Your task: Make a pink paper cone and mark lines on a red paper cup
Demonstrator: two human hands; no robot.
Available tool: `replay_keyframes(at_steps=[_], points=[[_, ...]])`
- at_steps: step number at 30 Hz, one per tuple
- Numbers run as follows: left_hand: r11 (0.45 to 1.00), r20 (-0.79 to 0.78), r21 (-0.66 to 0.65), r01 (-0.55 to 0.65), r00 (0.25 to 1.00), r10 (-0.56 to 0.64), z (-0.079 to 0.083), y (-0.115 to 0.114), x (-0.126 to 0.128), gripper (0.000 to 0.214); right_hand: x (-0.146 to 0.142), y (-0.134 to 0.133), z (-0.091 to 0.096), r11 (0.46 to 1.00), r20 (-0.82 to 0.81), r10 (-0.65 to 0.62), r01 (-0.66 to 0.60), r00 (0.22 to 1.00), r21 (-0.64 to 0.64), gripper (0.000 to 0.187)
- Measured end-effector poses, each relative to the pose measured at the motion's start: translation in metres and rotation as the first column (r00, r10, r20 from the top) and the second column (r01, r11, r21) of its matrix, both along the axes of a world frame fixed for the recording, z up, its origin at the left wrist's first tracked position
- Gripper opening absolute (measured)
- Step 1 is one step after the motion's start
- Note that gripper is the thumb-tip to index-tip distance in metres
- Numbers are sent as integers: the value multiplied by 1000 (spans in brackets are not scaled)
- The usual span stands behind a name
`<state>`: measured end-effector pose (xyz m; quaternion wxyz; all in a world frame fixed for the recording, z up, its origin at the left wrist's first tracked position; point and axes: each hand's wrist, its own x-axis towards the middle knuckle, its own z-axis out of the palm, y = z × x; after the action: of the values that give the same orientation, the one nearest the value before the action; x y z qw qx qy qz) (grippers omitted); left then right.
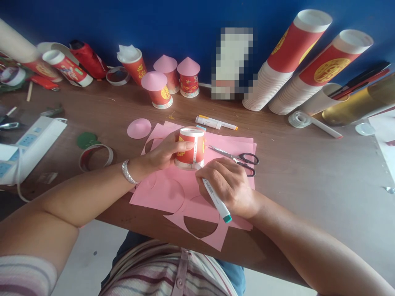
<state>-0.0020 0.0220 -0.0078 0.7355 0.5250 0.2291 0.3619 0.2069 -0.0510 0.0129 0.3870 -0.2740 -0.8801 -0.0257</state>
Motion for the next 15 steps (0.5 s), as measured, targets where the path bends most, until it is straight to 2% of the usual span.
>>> replay_keyframes(at_steps=[7,15], points=[[999,-33,-10,-46,998,46,2,-2,0,32,-1,-2,0,1000,-13,7,-7,1000,-6,25],[998,-12,-60,-36,999,35,2,-2,0,36,-3,-2,0,1000,-13,2,-2,1000,0,27]])
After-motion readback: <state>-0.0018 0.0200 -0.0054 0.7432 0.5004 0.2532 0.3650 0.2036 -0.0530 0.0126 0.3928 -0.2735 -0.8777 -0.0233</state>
